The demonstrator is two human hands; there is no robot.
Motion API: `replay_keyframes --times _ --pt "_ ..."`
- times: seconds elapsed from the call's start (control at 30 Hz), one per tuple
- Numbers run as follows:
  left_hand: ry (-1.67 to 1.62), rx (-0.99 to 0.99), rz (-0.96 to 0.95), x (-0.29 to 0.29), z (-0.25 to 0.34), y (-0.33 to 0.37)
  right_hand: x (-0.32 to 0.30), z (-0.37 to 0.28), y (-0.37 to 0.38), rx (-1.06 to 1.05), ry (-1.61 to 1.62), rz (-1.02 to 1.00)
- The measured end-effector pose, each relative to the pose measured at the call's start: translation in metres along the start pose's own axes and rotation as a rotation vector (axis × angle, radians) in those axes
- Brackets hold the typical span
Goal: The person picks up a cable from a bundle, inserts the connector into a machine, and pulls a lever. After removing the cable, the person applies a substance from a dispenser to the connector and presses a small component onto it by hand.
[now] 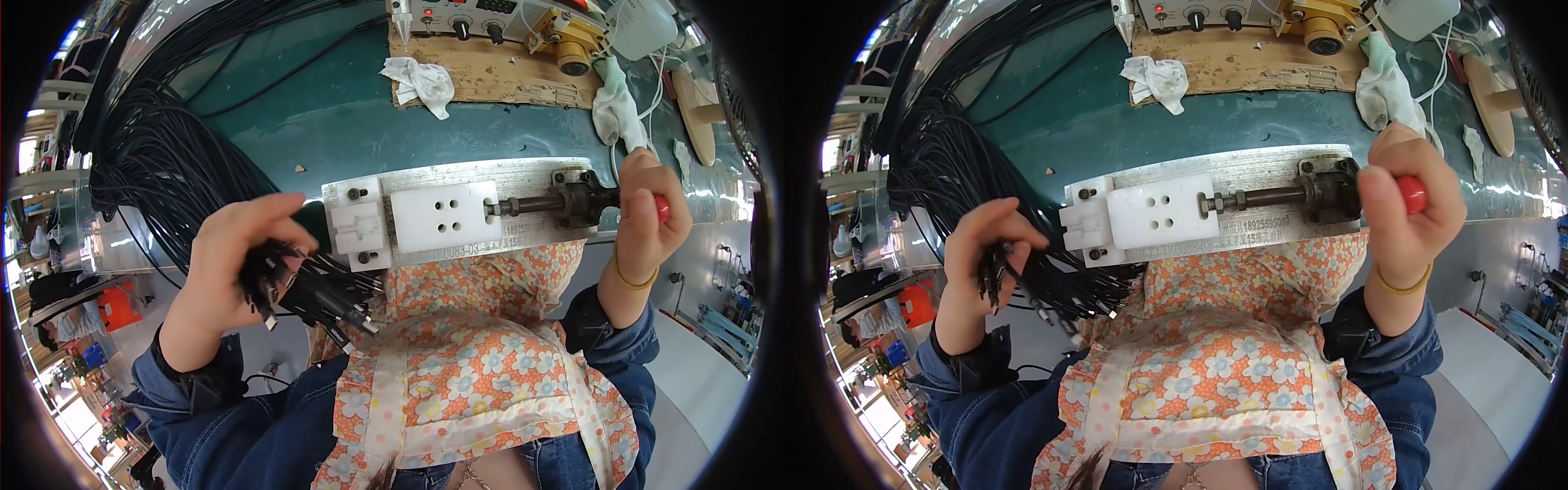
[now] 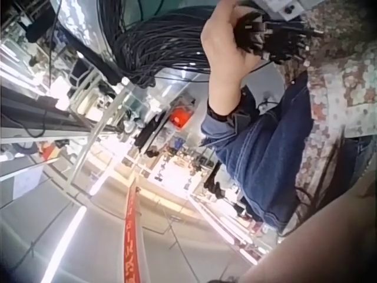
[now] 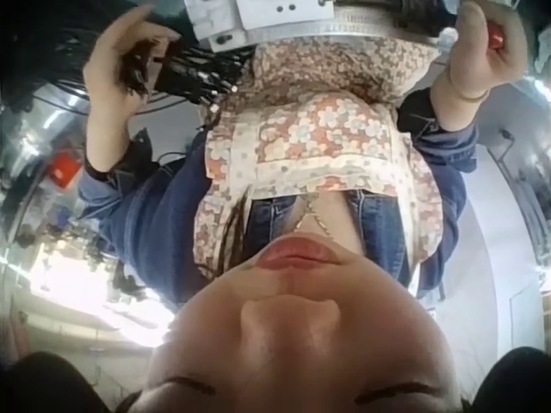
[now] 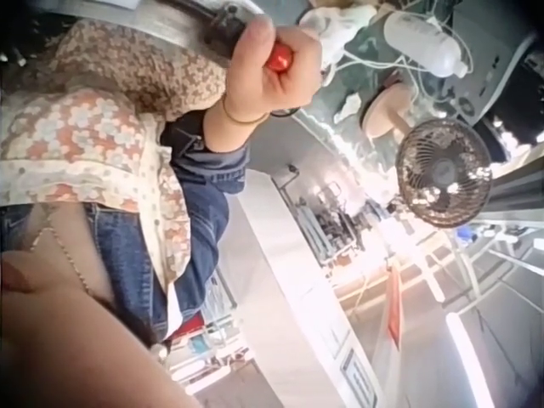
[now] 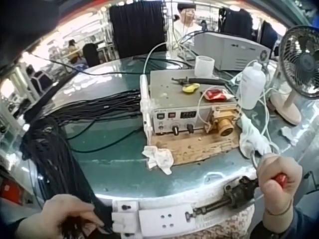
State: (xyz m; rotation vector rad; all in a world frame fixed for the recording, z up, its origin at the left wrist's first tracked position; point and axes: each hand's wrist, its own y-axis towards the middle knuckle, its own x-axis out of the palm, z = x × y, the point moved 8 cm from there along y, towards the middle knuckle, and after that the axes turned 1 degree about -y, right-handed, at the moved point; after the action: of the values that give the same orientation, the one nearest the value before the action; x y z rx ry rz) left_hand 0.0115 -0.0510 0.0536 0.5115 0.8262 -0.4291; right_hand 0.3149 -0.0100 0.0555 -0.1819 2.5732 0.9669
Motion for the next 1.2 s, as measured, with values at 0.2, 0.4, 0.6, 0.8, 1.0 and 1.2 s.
replay_keyframes --times 0.2,0.4,0.6,0.8,1.0,1.2 --pt "0.123 0.344 0.082 0.002 0.004 -0.010 -0.008 0.005 0.000 0.007 0.112 0.090" --pt "0.130 0.290 0.013 0.018 0.027 0.006 -0.023 0.013 -0.002 0.000 0.204 0.226" --pt "0.118 0.069 -0.068 0.023 0.014 0.012 -0.055 0.041 -0.010 0.201 0.523 0.474" --pt "0.193 0.084 -0.166 0.028 0.011 0.011 -0.046 0.031 -0.010 0.196 0.390 0.482" --pt "0.101 0.097 -0.071 0.023 0.006 0.006 0.043 -0.015 0.006 -0.148 -0.443 -0.361" --pt "0.086 0.093 0.047 0.005 0.007 0.002 -0.009 0.004 -0.003 0.010 0.028 0.091"
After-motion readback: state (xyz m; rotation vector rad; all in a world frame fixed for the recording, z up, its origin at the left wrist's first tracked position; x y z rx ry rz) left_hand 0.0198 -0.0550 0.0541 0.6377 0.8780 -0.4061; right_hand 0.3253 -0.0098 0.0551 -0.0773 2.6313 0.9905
